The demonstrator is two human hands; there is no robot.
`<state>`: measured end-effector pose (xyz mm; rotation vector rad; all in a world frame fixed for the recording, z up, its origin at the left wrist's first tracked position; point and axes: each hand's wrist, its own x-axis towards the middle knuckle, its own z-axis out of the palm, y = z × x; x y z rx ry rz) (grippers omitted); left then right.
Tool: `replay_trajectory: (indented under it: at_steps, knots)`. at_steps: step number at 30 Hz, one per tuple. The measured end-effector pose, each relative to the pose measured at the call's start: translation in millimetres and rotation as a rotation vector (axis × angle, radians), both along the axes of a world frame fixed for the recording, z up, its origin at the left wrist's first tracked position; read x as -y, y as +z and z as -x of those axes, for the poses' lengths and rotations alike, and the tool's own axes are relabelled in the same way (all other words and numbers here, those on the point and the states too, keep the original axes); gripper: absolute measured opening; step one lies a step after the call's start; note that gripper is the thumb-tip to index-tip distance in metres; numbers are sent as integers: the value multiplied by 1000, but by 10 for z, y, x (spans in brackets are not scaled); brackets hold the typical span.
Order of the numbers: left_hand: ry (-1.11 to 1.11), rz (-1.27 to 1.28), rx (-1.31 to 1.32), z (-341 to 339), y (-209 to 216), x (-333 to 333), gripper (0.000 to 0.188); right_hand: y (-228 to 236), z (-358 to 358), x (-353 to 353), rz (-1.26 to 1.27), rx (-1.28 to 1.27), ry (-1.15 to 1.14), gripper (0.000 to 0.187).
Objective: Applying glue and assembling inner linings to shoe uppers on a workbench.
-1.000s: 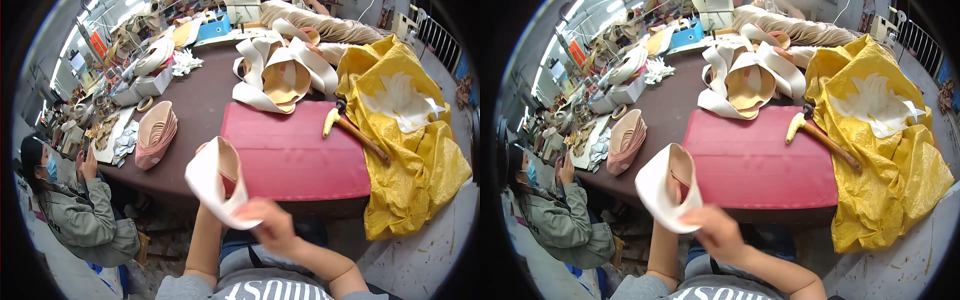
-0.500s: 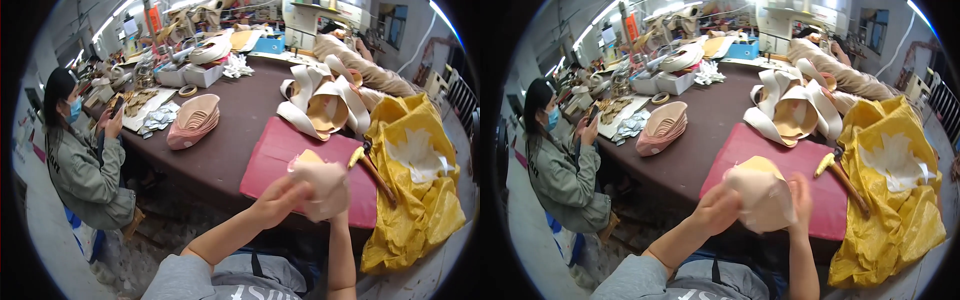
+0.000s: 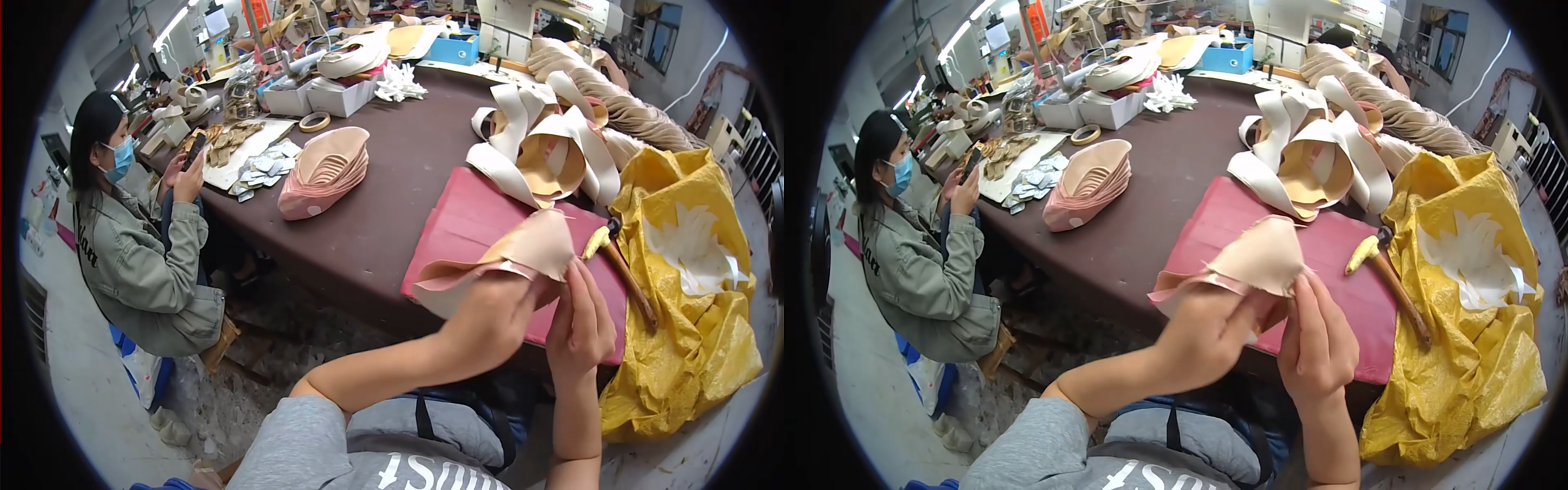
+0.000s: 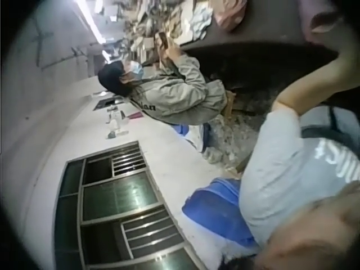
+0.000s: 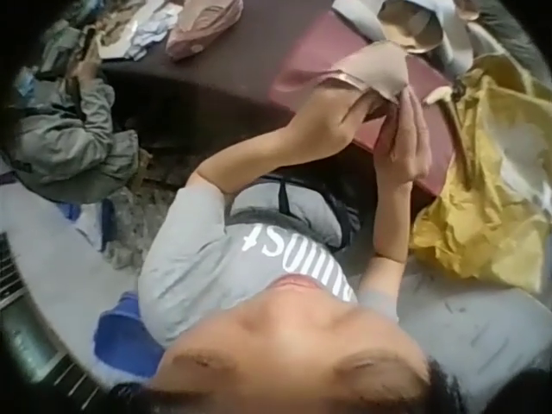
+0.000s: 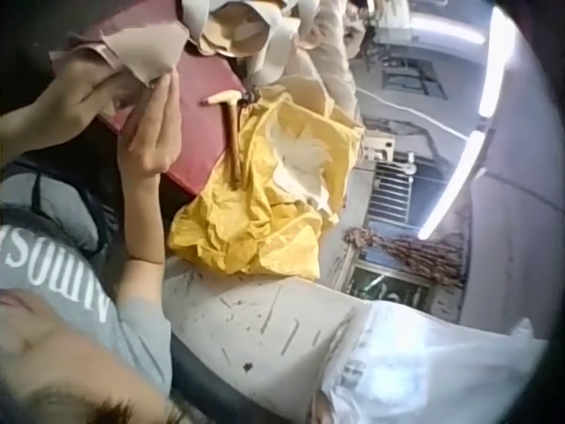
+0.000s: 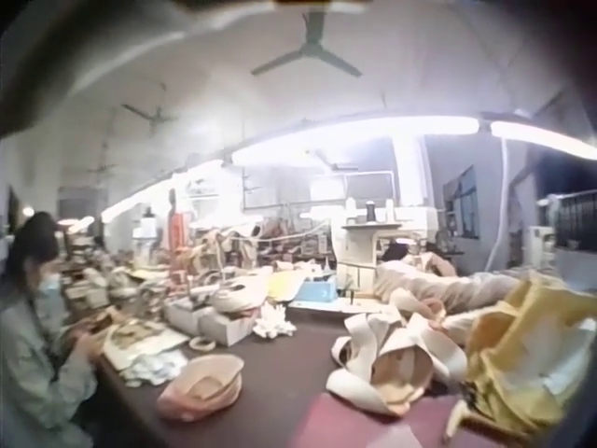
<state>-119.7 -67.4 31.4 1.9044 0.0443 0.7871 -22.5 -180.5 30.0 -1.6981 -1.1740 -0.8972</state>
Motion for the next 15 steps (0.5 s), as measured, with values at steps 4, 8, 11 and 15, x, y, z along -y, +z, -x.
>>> replay_trajectory:
  at_steps: [4, 8, 11, 15]
  knots:
    - [-165, -280, -131, 119, 110, -307, 12, 314, -371, -8, 310, -559, 88, 15]
    - [-192, -289, 70, 82, -97, -615, 12, -101, -799, -192, -66, -1342, 586, 22]
    - [-276, 572, 116, -183, -47, -802, 19, -293, -705, -160, -164, -1716, 938, 29]
    - [-348, 962, 8, -264, 185, -773, 25, 92, -857, -261, -117, -1788, 973, 34]
